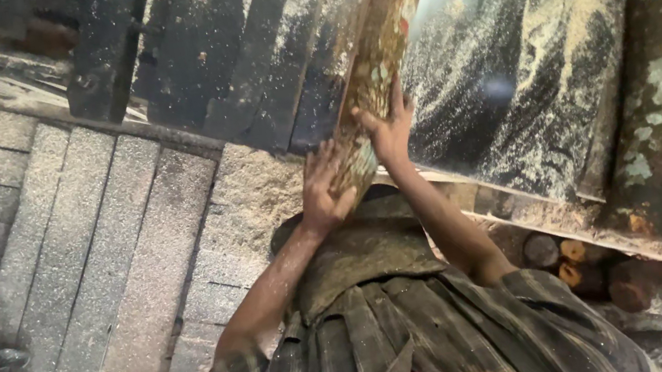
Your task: The person feeds wooden logs through a table saw to cut them and places the pieces onto a pile.
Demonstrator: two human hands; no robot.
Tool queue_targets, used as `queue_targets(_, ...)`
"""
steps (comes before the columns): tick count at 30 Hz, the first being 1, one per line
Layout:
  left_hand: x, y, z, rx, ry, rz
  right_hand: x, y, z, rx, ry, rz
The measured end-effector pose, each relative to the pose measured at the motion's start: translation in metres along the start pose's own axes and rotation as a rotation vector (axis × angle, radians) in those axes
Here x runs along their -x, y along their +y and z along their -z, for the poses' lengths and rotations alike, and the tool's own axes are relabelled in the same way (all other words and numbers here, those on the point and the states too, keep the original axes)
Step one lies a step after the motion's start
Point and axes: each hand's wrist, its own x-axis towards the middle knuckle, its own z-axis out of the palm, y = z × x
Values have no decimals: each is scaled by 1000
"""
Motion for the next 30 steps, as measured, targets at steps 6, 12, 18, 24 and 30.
queue_targets(6,-13,15,2,19,28,75,-2,-18,0,-470,15,-94)
queue_targets(12,-5,24,-6,172,190,128,110,-19,-16,-309,-10,-85)
queue_targets(18,-12,6,-18,114,239,15,150,-5,-48,-484,111,-86)
queue_targets(24,-30,7,-14,114,160,14,129,1,-54,-656,127,-82)
queue_targets(30,-71,5,-22,118,139,18,92,-1,-51,-603,121,-124)
